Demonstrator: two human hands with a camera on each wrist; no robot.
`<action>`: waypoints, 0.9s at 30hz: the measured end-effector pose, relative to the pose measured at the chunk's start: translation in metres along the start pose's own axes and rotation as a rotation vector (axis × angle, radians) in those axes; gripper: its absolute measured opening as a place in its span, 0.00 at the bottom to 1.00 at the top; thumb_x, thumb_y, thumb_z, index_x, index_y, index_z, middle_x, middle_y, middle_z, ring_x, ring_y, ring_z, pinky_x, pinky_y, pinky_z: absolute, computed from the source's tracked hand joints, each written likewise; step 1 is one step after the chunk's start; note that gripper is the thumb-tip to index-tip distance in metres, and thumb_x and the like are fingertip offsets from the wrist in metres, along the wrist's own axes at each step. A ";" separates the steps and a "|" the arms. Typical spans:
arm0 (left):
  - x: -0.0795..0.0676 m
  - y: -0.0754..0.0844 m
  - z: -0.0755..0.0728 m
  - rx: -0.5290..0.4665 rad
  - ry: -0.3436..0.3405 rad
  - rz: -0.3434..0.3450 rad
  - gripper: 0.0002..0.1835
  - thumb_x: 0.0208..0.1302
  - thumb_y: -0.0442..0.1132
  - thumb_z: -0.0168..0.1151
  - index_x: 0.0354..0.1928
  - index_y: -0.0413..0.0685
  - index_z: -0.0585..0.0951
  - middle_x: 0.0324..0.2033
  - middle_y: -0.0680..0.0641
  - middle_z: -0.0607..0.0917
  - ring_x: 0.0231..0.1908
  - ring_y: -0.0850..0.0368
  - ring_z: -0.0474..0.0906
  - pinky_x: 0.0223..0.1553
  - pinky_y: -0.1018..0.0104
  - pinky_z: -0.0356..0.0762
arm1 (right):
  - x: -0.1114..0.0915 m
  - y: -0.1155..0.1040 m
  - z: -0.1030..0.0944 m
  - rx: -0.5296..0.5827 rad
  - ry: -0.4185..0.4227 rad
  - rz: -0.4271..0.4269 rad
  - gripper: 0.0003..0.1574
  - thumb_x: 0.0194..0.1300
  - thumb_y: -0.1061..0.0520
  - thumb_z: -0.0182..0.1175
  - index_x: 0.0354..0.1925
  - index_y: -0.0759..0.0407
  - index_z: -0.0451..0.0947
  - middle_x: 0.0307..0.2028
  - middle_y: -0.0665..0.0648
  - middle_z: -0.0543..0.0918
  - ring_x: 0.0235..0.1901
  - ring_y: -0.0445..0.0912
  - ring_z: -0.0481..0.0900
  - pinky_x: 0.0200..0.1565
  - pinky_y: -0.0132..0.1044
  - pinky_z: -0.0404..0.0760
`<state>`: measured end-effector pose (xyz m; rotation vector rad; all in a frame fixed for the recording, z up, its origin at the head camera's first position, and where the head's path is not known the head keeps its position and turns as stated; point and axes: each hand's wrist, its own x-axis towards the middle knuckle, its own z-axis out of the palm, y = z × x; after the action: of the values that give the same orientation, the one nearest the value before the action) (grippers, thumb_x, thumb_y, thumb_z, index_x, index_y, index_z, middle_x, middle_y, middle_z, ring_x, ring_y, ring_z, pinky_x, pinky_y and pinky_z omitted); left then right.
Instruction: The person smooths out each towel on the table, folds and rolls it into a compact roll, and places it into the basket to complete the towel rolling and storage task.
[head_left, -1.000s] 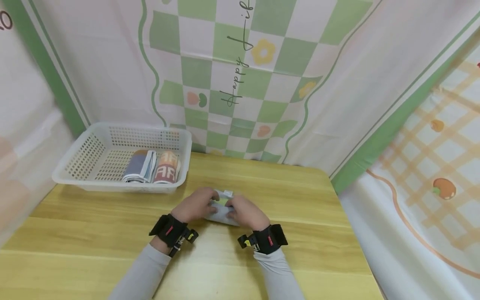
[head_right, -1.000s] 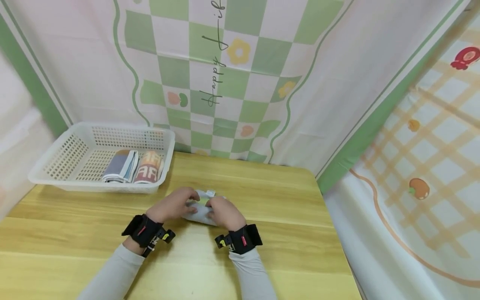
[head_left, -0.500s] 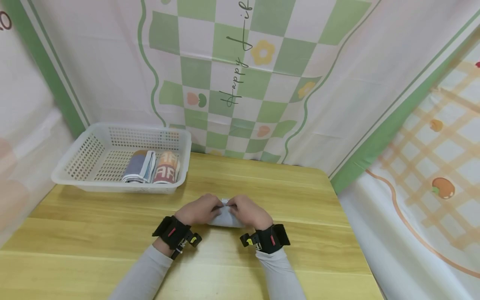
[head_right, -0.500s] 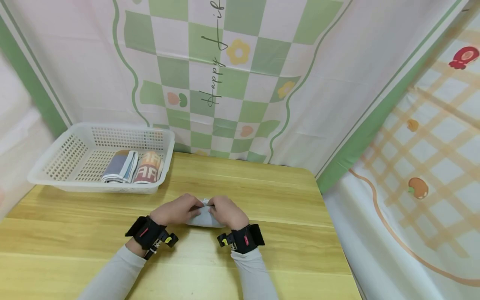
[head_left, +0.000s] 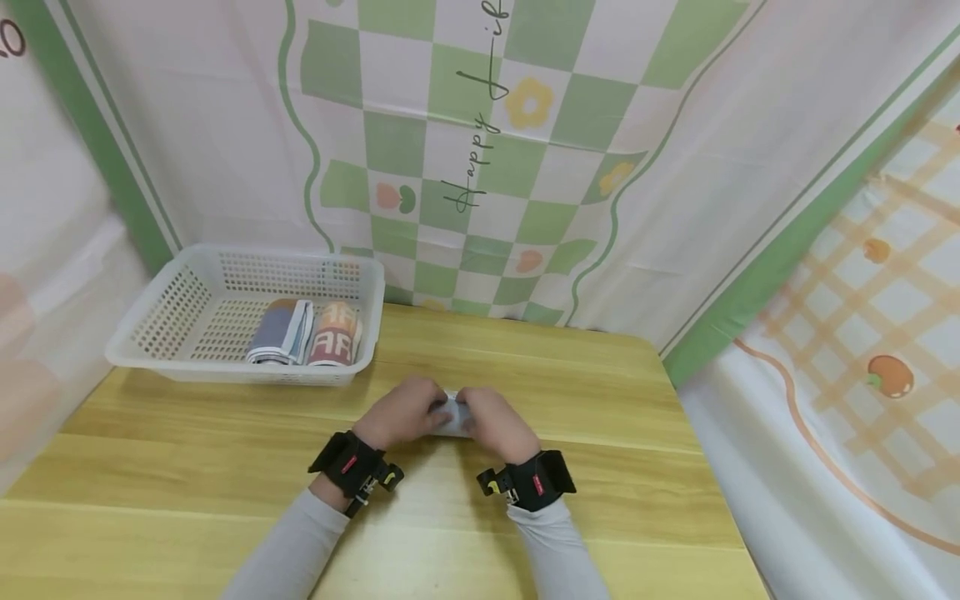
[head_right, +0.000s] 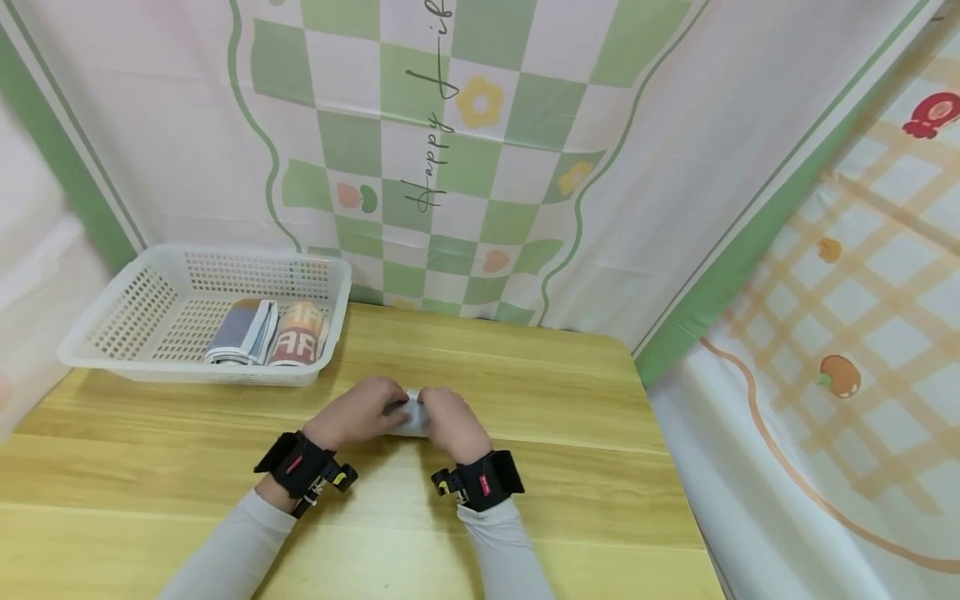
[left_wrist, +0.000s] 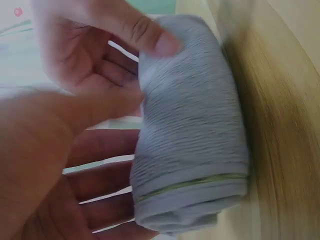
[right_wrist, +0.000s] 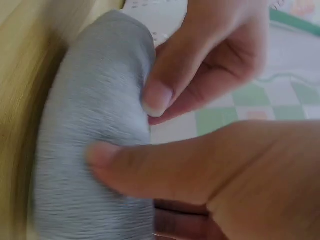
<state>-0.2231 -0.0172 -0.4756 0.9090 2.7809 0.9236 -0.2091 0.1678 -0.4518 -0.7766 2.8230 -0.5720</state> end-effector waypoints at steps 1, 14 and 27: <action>0.000 0.001 0.001 0.006 -0.008 0.001 0.06 0.61 0.38 0.72 0.31 0.44 0.85 0.26 0.50 0.83 0.27 0.59 0.75 0.30 0.66 0.76 | 0.001 0.003 0.001 0.014 -0.010 0.004 0.18 0.61 0.73 0.62 0.50 0.69 0.79 0.46 0.63 0.85 0.44 0.52 0.82 0.46 0.45 0.83; -0.003 -0.003 0.004 -0.079 -0.142 0.002 0.05 0.66 0.35 0.66 0.40 0.42 0.81 0.30 0.52 0.79 0.31 0.58 0.73 0.35 0.63 0.74 | 0.001 0.022 -0.006 0.177 -0.130 0.028 0.21 0.74 0.66 0.52 0.61 0.74 0.74 0.56 0.70 0.80 0.56 0.58 0.78 0.58 0.53 0.78; -0.006 0.001 0.008 -0.007 -0.164 -0.095 0.27 0.62 0.45 0.67 0.59 0.36 0.77 0.51 0.38 0.74 0.52 0.43 0.68 0.50 0.49 0.73 | 0.003 0.026 -0.002 0.199 -0.063 0.030 0.29 0.47 0.76 0.73 0.50 0.63 0.86 0.45 0.56 0.87 0.42 0.47 0.80 0.46 0.43 0.82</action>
<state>-0.2160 -0.0159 -0.4824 0.8041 2.6545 0.8059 -0.2242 0.1870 -0.4607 -0.7007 2.6636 -0.7940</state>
